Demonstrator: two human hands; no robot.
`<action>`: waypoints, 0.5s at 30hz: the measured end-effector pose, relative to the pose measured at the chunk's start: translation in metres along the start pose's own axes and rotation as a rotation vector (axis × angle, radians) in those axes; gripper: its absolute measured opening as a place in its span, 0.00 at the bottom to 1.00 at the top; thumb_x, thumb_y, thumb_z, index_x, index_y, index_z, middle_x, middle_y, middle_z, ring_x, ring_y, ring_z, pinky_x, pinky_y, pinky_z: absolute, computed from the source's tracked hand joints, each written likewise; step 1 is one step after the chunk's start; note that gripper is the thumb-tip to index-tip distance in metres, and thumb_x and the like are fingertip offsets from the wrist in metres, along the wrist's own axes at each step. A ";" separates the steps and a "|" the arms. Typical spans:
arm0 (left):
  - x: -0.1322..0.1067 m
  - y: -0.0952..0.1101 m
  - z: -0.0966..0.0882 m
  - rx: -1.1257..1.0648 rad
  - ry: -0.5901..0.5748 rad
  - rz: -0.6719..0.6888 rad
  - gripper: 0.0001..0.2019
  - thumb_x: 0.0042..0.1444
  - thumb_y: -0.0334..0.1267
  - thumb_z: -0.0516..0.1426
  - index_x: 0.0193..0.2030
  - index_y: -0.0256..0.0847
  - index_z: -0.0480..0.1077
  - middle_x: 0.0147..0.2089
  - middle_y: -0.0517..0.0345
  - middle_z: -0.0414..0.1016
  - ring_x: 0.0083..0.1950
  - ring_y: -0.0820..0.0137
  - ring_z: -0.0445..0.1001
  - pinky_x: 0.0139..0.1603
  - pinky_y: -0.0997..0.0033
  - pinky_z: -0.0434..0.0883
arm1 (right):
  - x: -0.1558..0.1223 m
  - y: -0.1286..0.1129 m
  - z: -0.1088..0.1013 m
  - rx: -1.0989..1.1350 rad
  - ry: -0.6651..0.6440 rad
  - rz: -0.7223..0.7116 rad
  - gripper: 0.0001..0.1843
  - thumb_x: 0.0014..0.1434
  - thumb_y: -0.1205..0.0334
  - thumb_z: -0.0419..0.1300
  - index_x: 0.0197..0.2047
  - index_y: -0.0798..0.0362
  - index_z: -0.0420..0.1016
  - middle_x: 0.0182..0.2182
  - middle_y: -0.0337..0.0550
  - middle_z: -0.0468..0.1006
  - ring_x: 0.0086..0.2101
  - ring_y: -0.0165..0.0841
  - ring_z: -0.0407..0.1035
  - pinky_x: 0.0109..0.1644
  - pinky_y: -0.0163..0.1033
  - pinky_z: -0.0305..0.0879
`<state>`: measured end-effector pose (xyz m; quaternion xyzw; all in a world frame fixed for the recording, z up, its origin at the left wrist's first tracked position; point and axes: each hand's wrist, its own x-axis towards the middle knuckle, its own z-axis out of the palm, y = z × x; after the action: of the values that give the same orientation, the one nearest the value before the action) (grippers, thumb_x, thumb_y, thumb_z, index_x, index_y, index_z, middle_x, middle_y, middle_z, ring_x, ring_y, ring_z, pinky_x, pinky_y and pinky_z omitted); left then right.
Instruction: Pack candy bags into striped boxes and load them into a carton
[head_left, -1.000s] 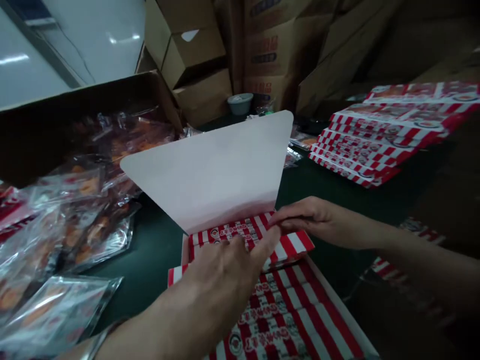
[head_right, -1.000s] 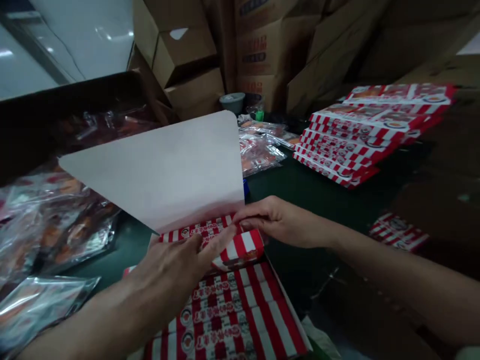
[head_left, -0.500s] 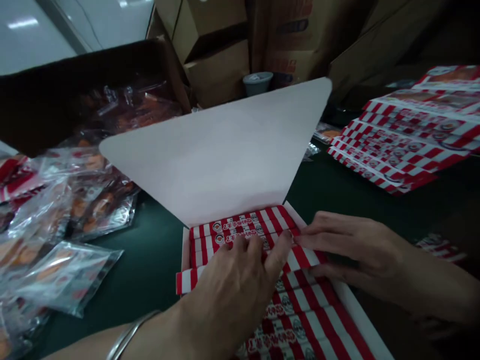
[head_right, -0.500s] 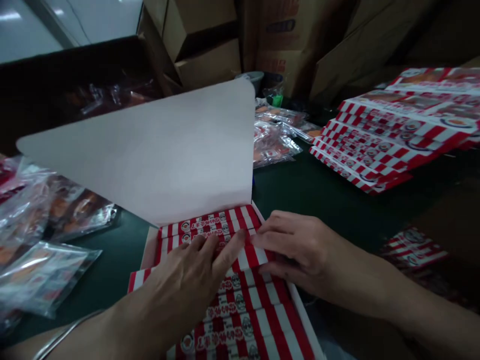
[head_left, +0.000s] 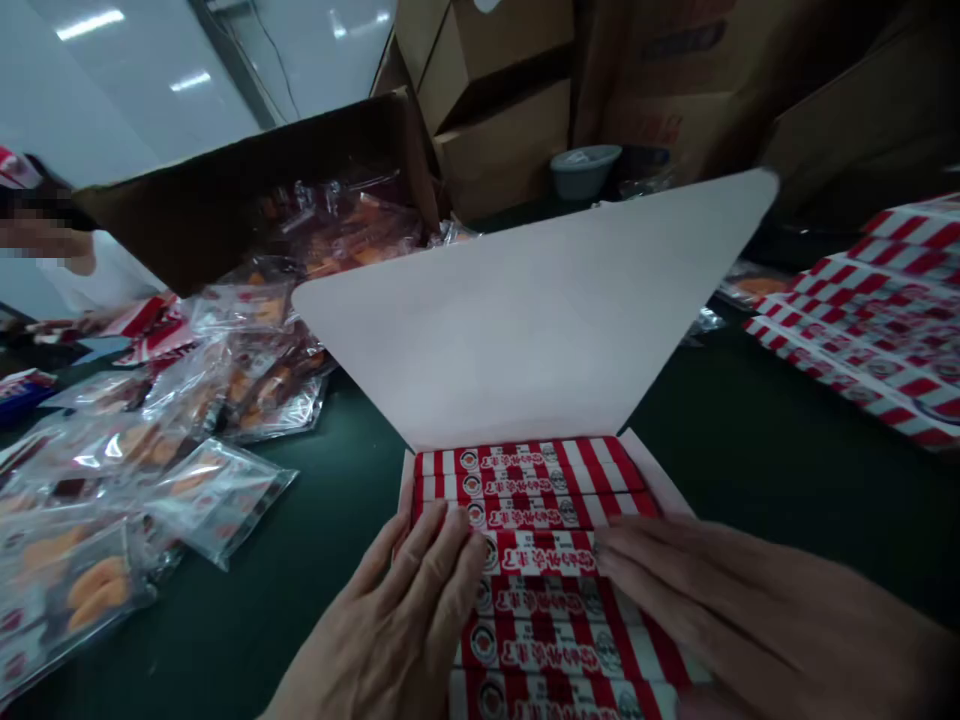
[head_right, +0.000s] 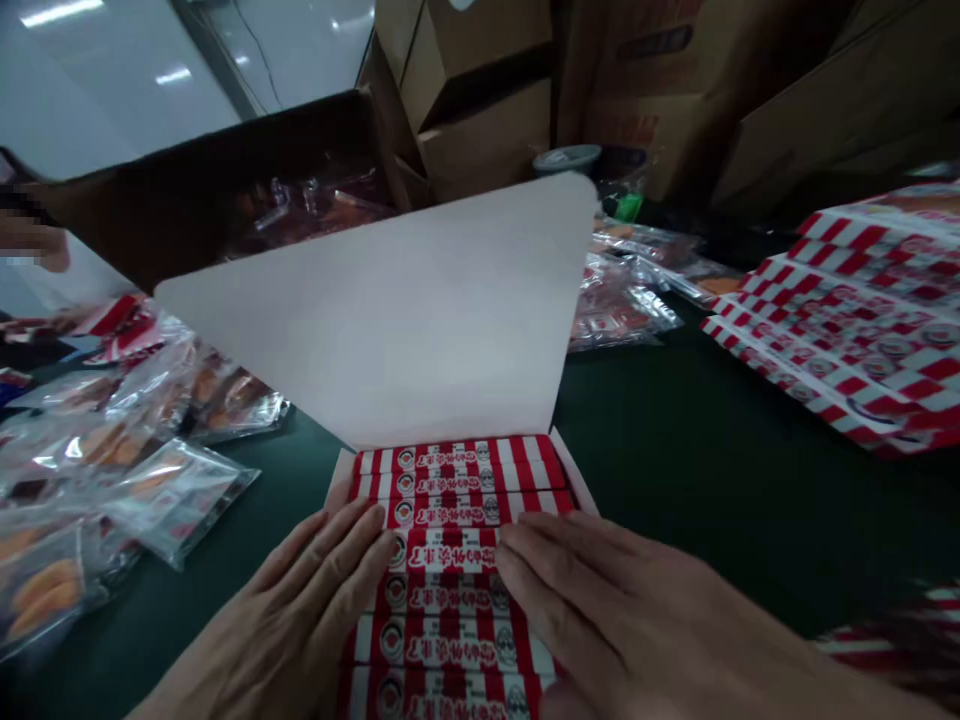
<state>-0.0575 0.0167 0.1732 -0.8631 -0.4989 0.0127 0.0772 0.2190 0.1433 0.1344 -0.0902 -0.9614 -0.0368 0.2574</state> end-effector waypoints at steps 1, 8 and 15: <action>-0.005 0.002 0.003 0.004 -0.025 -0.007 0.44 0.59 0.62 0.49 0.71 0.28 0.44 0.68 0.40 0.61 0.69 0.52 0.57 0.67 0.55 0.55 | -0.003 -0.005 0.005 -0.013 -0.009 -0.033 0.21 0.72 0.59 0.42 0.56 0.58 0.69 0.53 0.47 0.76 0.57 0.36 0.64 0.61 0.44 0.59; 0.001 0.012 0.009 -0.190 -0.226 -0.070 0.46 0.59 0.64 0.46 0.73 0.30 0.38 0.73 0.39 0.44 0.74 0.50 0.44 0.71 0.46 0.45 | -0.001 -0.017 0.021 -0.143 0.004 -0.063 0.21 0.70 0.58 0.42 0.53 0.60 0.69 0.51 0.56 0.76 0.52 0.47 0.68 0.52 0.52 0.67; 0.002 -0.011 -0.023 -0.429 -0.018 -0.418 0.27 0.67 0.45 0.47 0.70 0.39 0.49 0.69 0.45 0.60 0.68 0.63 0.62 0.64 0.58 0.67 | 0.083 -0.026 0.021 -0.168 -0.134 -0.168 0.22 0.46 0.68 0.61 0.47 0.63 0.75 0.35 0.55 0.81 0.31 0.43 0.74 0.31 0.45 0.71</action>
<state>-0.0636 0.0212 0.1976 -0.7380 -0.6579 -0.1016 -0.1105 0.1333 0.1328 0.1572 -0.0330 -0.9741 -0.1323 0.1802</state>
